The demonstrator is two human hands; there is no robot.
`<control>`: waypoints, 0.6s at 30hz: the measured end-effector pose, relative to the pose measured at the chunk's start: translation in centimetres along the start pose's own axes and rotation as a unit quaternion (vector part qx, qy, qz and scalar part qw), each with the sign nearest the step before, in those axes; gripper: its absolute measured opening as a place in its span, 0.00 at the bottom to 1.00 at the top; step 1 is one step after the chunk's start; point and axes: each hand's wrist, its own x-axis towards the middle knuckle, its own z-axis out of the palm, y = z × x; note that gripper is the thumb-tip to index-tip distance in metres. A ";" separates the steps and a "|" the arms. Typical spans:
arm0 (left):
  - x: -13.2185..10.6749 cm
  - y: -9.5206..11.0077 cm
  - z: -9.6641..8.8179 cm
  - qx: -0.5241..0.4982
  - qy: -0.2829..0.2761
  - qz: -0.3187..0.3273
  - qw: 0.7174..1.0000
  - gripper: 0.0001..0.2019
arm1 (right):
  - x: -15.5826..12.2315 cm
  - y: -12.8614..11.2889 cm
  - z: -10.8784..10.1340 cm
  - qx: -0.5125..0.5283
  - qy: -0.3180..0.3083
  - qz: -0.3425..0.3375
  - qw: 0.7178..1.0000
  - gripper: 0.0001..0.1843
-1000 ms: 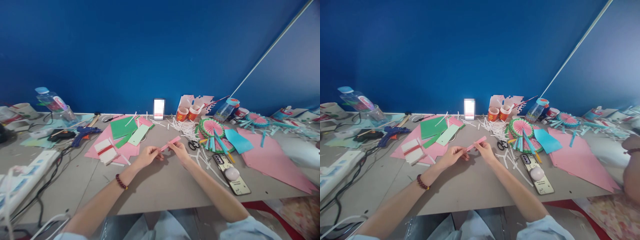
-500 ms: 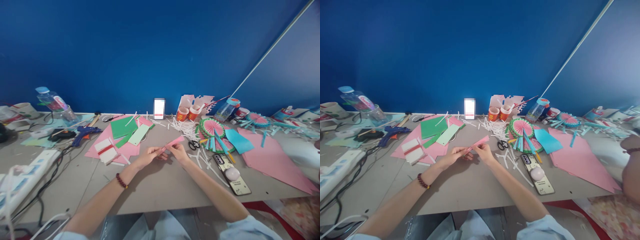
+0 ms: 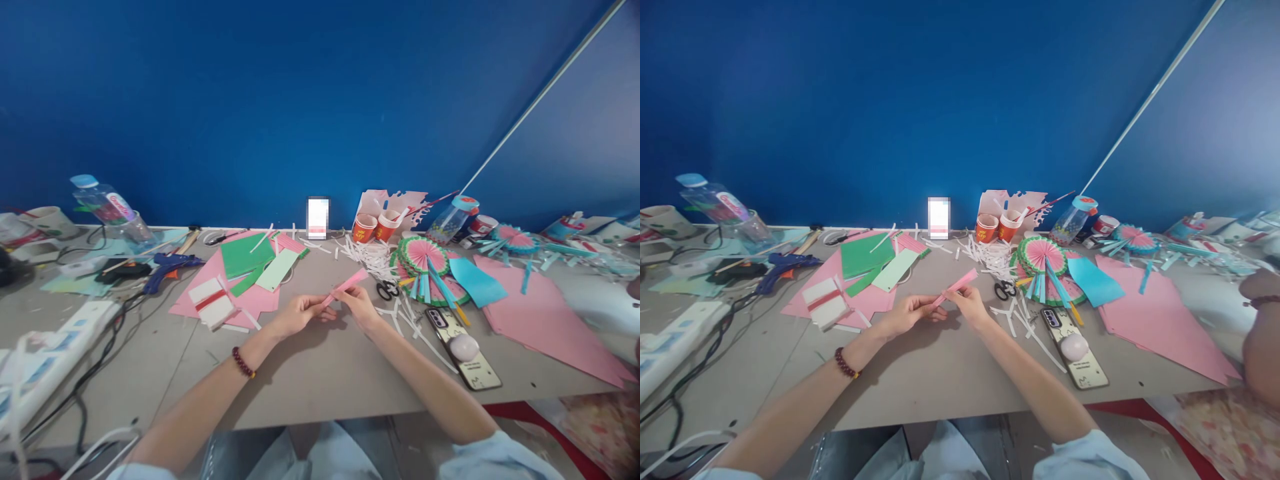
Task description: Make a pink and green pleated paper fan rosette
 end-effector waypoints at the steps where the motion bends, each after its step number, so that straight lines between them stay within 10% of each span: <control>1: -0.1 0.0 0.0 -0.005 0.003 -0.003 1.000 0.25 | 0.0 0.1 -0.1 -0.003 -0.005 0.002 1.000 0.14; 10: -0.1 0.1 -0.6 -0.009 0.035 -0.005 0.999 0.20 | 0.6 0.0 -0.8 0.013 0.012 0.007 1.000 0.23; 18: -0.4 0.1 -0.3 0.073 -0.058 0.012 0.996 0.24 | 1.0 -0.3 -1.5 0.070 0.047 0.007 0.996 0.14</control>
